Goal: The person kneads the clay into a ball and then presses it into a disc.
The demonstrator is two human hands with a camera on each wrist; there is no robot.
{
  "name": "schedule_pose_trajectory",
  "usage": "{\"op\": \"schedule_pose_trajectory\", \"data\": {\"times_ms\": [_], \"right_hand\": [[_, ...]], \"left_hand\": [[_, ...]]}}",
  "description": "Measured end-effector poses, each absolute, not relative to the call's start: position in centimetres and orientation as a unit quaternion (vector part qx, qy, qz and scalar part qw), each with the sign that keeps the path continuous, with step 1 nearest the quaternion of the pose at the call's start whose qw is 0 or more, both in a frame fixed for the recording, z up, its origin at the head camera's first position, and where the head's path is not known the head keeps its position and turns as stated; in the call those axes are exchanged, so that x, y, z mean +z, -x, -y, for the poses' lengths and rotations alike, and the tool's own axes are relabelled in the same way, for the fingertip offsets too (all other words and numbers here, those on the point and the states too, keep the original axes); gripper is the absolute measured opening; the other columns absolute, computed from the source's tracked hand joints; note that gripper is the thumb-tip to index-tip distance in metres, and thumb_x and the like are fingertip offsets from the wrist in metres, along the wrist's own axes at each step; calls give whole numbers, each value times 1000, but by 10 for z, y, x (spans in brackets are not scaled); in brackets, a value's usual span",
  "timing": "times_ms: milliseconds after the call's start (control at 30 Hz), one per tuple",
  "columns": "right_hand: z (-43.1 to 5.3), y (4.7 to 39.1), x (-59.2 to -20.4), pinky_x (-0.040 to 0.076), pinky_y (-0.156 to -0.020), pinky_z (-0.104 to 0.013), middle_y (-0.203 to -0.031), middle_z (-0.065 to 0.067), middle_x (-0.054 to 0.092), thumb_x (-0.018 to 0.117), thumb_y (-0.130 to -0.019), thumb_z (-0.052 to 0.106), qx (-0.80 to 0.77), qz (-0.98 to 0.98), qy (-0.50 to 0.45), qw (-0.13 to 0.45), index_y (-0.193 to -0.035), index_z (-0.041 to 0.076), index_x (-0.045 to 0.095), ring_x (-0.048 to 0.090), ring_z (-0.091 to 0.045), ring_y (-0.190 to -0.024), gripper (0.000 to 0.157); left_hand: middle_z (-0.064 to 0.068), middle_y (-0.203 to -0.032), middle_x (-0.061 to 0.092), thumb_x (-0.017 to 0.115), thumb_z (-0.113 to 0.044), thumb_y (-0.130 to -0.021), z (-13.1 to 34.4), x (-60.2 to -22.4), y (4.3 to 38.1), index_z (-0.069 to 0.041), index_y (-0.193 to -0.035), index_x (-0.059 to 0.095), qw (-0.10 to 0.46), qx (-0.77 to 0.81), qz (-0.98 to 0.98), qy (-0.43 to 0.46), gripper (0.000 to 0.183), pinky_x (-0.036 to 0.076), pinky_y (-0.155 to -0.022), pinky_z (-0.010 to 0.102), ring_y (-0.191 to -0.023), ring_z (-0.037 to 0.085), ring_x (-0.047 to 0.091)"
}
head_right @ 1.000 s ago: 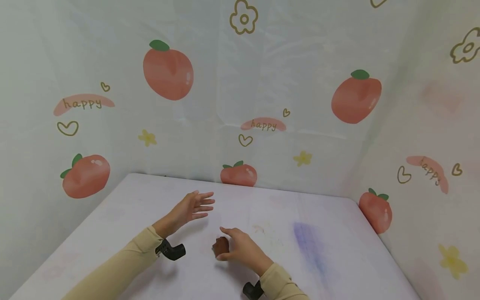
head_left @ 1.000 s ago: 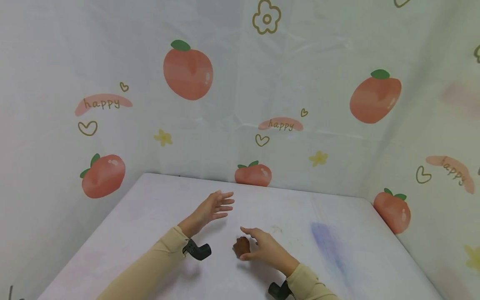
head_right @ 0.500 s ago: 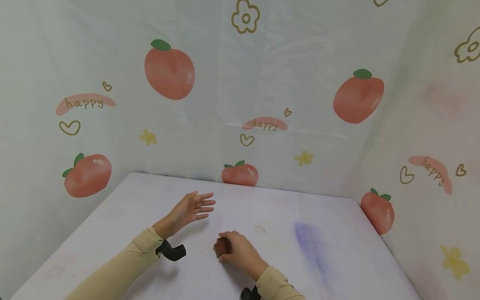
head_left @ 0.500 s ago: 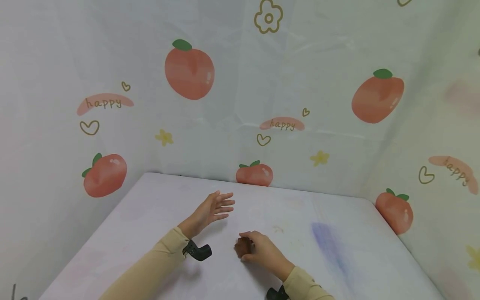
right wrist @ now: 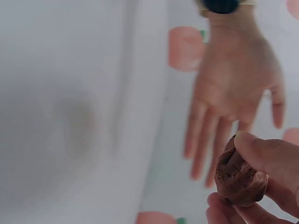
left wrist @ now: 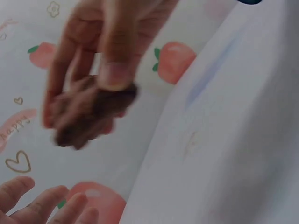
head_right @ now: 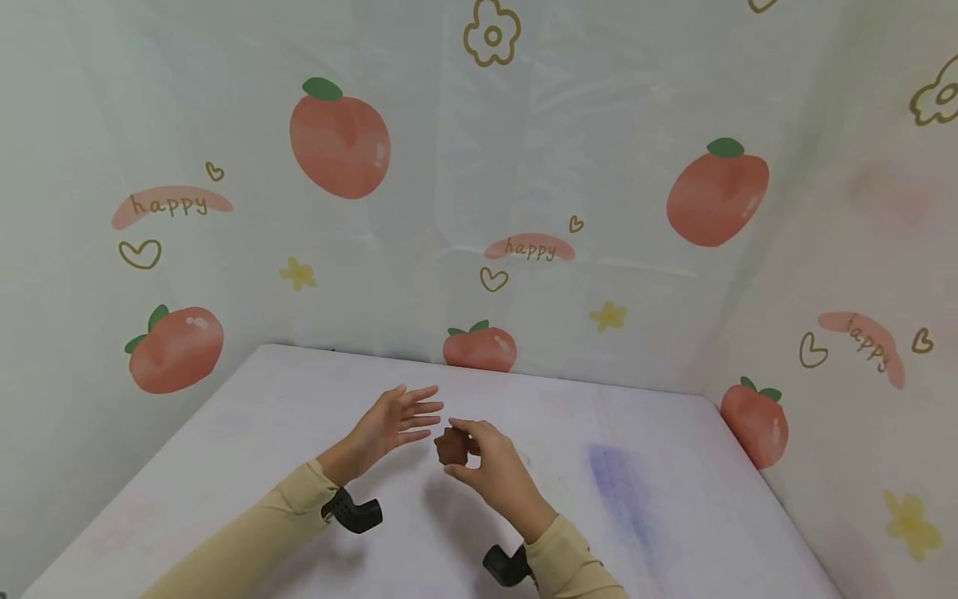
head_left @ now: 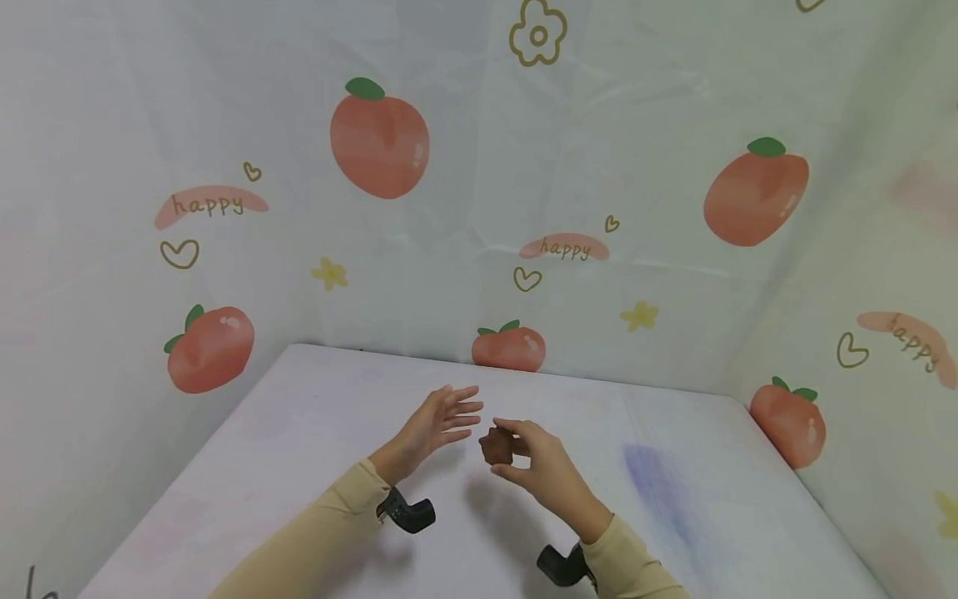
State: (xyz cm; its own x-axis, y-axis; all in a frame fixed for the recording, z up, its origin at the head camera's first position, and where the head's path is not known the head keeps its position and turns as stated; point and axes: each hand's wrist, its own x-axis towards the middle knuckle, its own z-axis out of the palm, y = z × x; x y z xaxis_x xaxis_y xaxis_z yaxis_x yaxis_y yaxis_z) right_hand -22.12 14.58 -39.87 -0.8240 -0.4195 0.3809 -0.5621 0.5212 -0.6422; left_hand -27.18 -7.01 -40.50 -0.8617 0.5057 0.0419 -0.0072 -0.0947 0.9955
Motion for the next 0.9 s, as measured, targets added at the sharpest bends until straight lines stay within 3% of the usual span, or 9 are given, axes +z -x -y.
{"op": "schedule_pose_trajectory", "data": {"times_ms": [300,400,633,733,833,900], "right_hand": [[-133,213,-373,55,-87,-25,-119,-12,63,81,-74,1,414,842,-319,134,-131,-3,55,66,-26,-105,62],[-128,212,-371,55,-88,-25,-120,-11,63,81,-75,2,405,844,-324,135,-132,1,55,65,-25,-106,63],[-122,210,-370,56,-88,-30,-128,-11,61,82,-73,3,382,855,-315,153,-133,4,56,63,-23,-110,66],[-119,209,-373,55,-90,-36,-129,-9,61,83,-74,5,350,868,-308,171,-134,4,55,62,-23,-114,67],[-117,206,-378,49,-99,-43,-139,-10,54,77,-82,7,350,873,-302,153,-141,2,47,53,-26,-127,66],[-116,203,-383,39,-108,-49,-150,-11,42,67,-91,10,402,861,-291,108,-147,2,37,40,-28,-139,64]], "left_hand": [[15,-152,40,20,-51,-102,42,-397,258,-15,-153,30,165,734,-629,-194,63,20,-114,61,-140,33,35],[15,-151,41,16,-46,-103,34,-394,254,-14,-153,29,157,741,-622,-198,61,22,-113,62,-140,32,38],[17,-153,37,15,-46,-104,26,-388,247,-10,-154,25,160,787,-563,-197,62,40,-109,46,-129,28,52],[18,-153,35,15,-48,-105,24,-389,246,-11,-153,25,158,805,-543,-181,62,43,-107,40,-130,30,51],[18,-154,34,15,-50,-105,22,-392,246,-10,-153,25,150,823,-523,-165,64,42,-109,38,-136,32,44],[19,-153,36,17,-52,-104,21,-396,245,-9,-154,24,139,823,-526,-161,66,42,-108,35,-135,29,46]]}}
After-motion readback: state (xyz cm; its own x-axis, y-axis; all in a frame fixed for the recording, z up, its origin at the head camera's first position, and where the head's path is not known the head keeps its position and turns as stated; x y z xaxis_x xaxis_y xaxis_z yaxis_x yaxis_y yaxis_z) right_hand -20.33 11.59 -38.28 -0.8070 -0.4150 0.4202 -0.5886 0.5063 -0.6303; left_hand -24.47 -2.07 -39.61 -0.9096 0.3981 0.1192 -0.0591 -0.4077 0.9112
